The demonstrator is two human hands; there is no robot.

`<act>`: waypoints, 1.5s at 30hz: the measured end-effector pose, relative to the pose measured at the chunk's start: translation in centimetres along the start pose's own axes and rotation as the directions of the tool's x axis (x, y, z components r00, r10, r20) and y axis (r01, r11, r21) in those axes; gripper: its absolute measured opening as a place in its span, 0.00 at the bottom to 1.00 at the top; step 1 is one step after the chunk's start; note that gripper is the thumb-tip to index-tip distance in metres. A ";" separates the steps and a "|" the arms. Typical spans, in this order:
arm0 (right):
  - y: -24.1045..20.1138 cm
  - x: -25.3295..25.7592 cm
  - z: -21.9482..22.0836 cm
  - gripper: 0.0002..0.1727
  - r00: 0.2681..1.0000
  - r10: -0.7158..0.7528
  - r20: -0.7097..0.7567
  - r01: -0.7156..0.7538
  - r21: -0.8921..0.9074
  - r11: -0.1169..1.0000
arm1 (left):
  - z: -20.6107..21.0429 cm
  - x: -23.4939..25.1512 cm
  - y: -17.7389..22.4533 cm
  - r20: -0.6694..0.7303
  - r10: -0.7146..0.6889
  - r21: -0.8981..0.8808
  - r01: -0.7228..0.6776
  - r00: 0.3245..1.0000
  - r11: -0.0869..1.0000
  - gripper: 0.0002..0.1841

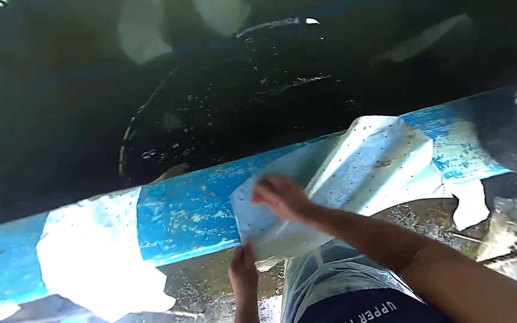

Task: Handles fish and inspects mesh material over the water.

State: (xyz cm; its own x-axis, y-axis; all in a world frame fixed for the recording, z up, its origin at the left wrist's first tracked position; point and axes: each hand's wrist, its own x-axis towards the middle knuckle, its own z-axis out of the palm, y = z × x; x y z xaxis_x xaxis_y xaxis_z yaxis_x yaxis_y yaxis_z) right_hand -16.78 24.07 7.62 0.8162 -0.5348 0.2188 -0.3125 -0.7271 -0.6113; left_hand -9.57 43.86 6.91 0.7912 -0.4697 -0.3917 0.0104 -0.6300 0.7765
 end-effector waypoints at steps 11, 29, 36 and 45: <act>16.9 -5.0 -21.8 0.34 0.319 0.789 -0.525 -0.890 0.119 0.439 | -1.4 6.4 5.9 0.089 0.425 0.540 -0.402 0.901 0.739 0.30; 4.4 -2.4 -7.5 0.22 0.812 0.475 -0.339 -0.540 -0.129 0.832 | 0.9 9.6 5.8 0.057 0.461 0.525 -0.419 0.886 0.741 0.19; 4.0 2.9 -1.0 0.16 0.984 0.178 0.000 -0.177 -0.103 0.979 | 1.2 10.1 3.2 -0.054 0.623 0.512 -0.514 0.780 0.688 0.19; 15.8 -1.7 -16.4 0.23 0.397 0.837 -0.376 -0.916 -0.111 0.385 | 1.0 10.5 3.4 -0.070 0.589 0.444 -0.504 0.805 0.741 0.18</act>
State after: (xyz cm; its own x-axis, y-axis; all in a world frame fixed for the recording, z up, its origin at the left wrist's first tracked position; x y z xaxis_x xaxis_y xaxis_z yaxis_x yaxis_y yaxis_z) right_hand -31.09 6.40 10.04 -0.1204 -0.9829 -0.1394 -0.9219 0.1628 -0.3516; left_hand -1.86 36.20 4.94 0.6857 -0.7060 0.1770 -0.6627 -0.5050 0.5531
